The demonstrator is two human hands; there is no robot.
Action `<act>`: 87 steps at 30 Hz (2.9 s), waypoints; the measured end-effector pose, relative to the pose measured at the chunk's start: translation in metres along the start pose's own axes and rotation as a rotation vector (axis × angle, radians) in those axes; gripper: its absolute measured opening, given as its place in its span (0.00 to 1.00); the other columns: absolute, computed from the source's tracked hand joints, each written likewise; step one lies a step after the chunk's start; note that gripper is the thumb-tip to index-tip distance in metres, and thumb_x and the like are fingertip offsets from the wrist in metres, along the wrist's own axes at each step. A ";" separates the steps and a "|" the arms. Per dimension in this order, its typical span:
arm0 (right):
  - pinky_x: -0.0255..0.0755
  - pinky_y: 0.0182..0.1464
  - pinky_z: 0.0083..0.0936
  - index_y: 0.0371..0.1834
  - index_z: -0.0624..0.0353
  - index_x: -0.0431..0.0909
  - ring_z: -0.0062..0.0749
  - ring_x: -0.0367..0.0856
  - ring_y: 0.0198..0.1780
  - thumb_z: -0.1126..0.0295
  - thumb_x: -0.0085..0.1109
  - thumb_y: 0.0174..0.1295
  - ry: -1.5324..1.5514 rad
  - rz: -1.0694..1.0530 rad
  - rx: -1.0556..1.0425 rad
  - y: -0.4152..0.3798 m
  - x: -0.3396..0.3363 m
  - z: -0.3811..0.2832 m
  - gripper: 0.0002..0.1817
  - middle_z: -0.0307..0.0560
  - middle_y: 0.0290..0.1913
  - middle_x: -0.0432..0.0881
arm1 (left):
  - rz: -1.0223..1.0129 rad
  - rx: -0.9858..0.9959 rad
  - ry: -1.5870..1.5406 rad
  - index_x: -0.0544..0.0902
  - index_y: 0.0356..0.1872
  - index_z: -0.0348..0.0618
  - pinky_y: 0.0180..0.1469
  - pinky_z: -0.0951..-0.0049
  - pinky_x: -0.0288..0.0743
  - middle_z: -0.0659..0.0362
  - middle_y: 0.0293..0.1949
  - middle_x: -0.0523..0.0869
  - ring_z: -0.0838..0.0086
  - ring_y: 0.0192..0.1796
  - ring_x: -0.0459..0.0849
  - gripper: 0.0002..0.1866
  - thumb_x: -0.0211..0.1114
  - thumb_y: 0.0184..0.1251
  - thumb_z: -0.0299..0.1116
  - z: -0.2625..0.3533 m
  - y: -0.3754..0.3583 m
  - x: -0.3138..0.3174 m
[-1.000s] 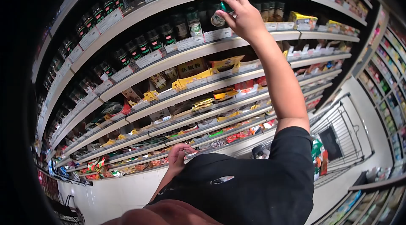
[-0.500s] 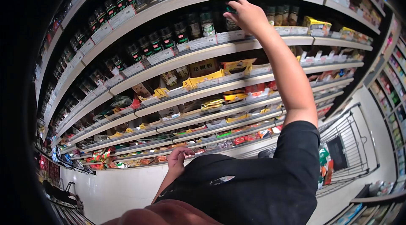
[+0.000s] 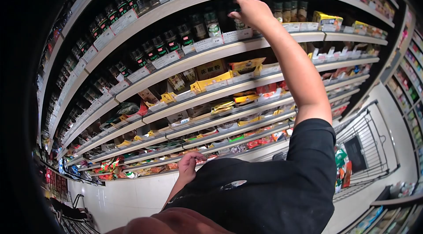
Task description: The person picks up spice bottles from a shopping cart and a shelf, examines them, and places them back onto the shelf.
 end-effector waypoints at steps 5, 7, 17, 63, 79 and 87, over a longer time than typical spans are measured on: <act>0.76 0.44 0.39 0.52 0.55 0.77 0.50 0.81 0.41 0.45 0.58 0.57 0.009 -0.002 0.034 0.001 0.000 0.003 0.28 0.55 0.35 0.83 | -0.018 0.019 0.012 0.78 0.44 0.35 0.49 0.73 0.74 0.55 0.38 0.83 0.73 0.43 0.81 0.16 0.51 0.74 0.39 -0.002 0.000 0.001; 0.76 0.45 0.39 0.51 0.55 0.77 0.50 0.82 0.42 0.45 0.59 0.57 0.028 0.003 0.044 0.001 0.000 0.003 0.27 0.56 0.37 0.83 | -0.025 0.028 0.026 0.78 0.44 0.35 0.48 0.73 0.74 0.55 0.38 0.83 0.73 0.43 0.81 0.16 0.51 0.74 0.40 -0.004 0.000 0.001; 0.76 0.43 0.41 0.48 0.59 0.78 0.50 0.82 0.41 0.44 0.59 0.56 0.098 0.001 0.038 0.002 0.005 -0.009 0.29 0.54 0.34 0.83 | -0.021 0.022 0.009 0.79 0.44 0.36 0.47 0.73 0.74 0.55 0.36 0.84 0.73 0.41 0.82 0.16 0.51 0.73 0.40 -0.003 -0.002 0.006; 0.73 0.24 0.22 0.45 0.69 0.79 0.26 0.82 0.23 0.59 0.68 0.54 0.231 0.036 1.352 -0.530 0.002 -0.011 0.23 0.50 0.37 0.85 | -0.155 0.083 -0.102 0.79 0.40 0.33 0.47 0.72 0.67 0.53 0.39 0.82 0.72 0.39 0.77 0.20 0.50 0.73 0.44 -0.006 -0.034 -0.103; 0.75 0.20 0.26 0.37 0.66 0.81 0.28 0.81 0.21 0.61 0.68 0.54 0.124 -0.148 1.997 -0.699 -0.090 -0.109 0.17 0.46 0.27 0.82 | -0.464 0.037 -0.235 0.76 0.39 0.29 0.44 0.70 0.74 0.47 0.41 0.79 0.67 0.41 0.78 0.18 0.51 0.73 0.40 -0.006 -0.021 -0.067; 0.74 0.50 0.32 0.46 0.61 0.80 0.44 0.82 0.46 0.71 0.61 0.46 -0.123 -0.761 1.682 -0.761 -0.031 -0.049 0.20 0.54 0.41 0.83 | -0.339 0.046 -0.107 0.75 0.41 0.29 0.46 0.70 0.73 0.47 0.42 0.79 0.67 0.40 0.78 0.17 0.49 0.73 0.38 -0.008 0.003 0.007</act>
Point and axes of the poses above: each hand's wrist, its own y-axis towards the middle knuckle, its own x-axis out of the palm, z = x × y, the point moved 2 cm from there along y, towards the middle knuckle
